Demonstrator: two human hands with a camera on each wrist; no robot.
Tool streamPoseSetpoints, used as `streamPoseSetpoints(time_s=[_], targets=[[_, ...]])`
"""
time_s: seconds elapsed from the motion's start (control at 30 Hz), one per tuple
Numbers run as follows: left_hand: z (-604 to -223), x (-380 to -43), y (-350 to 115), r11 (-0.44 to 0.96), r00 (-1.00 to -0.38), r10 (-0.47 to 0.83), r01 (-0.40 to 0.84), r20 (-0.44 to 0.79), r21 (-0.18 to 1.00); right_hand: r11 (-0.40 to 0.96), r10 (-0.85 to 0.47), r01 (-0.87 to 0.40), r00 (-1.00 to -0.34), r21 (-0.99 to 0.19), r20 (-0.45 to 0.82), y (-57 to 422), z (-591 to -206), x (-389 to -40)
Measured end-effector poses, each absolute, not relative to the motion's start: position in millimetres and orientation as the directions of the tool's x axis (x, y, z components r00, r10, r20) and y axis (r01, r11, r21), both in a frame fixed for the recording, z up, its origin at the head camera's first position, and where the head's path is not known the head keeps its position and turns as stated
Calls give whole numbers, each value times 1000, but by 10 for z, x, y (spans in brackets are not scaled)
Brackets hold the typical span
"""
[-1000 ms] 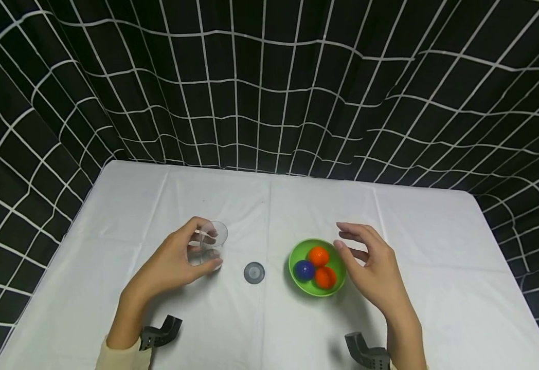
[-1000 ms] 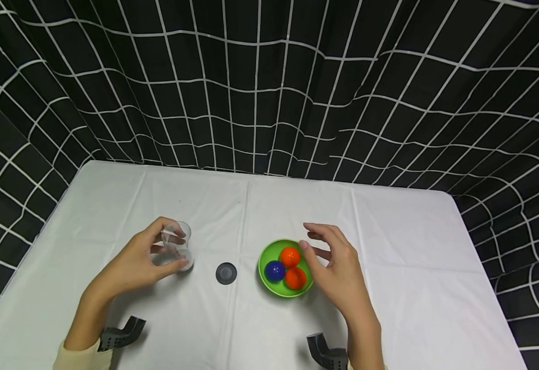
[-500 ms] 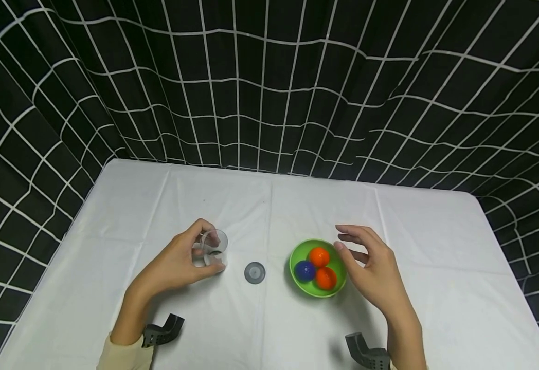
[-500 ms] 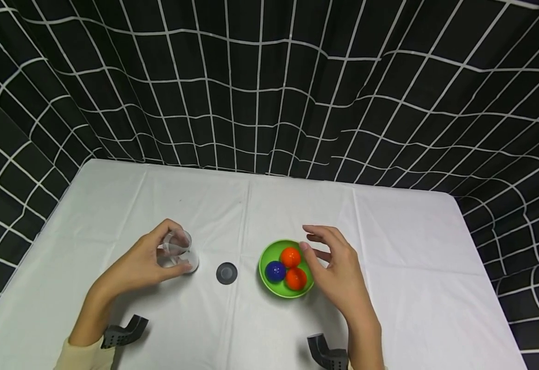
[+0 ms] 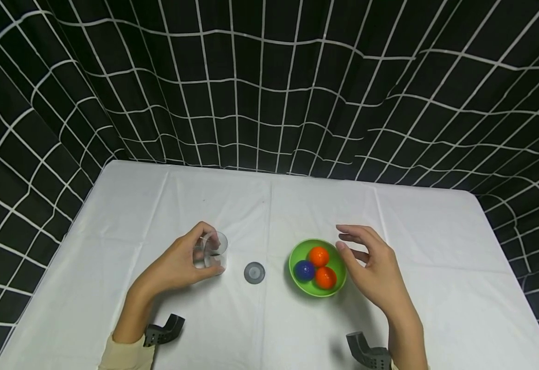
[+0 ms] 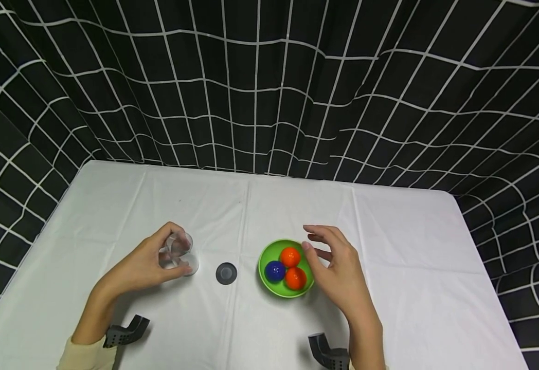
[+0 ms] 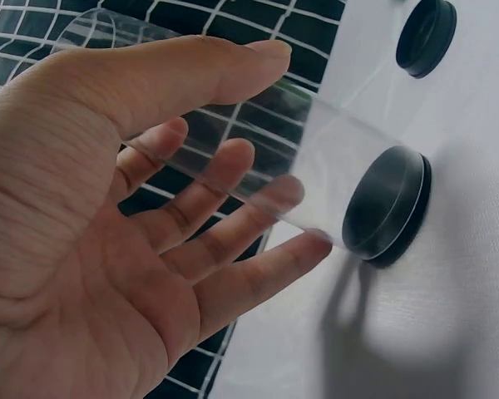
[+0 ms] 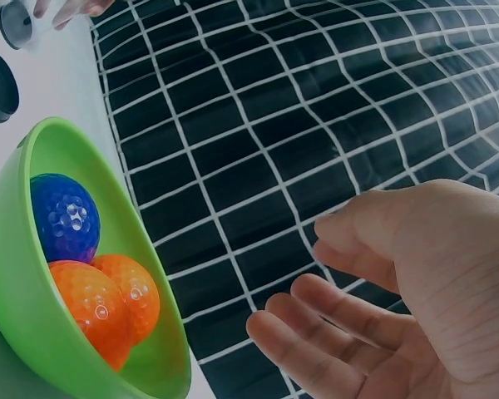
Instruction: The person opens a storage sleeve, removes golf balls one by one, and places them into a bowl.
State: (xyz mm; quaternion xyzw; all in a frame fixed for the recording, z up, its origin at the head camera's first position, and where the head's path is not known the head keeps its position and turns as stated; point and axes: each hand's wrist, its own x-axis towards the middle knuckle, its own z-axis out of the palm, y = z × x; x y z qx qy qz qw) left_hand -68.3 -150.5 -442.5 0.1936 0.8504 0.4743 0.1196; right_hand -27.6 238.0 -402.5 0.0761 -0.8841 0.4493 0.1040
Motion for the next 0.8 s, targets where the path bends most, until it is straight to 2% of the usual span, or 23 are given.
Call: streamPoseSetpoints(time_s=[0.5, 0.8], targets=[[-4497, -724, -1530, 366, -877, 474, 119, -75, 923, 564, 6, -249, -952, -788, 306, 2358, -4029, -271], [-4559, -639, -1550, 434, -878, 468, 130, -100, 892, 572, 33, -246, -946, -782, 322, 2413, -4081, -161]])
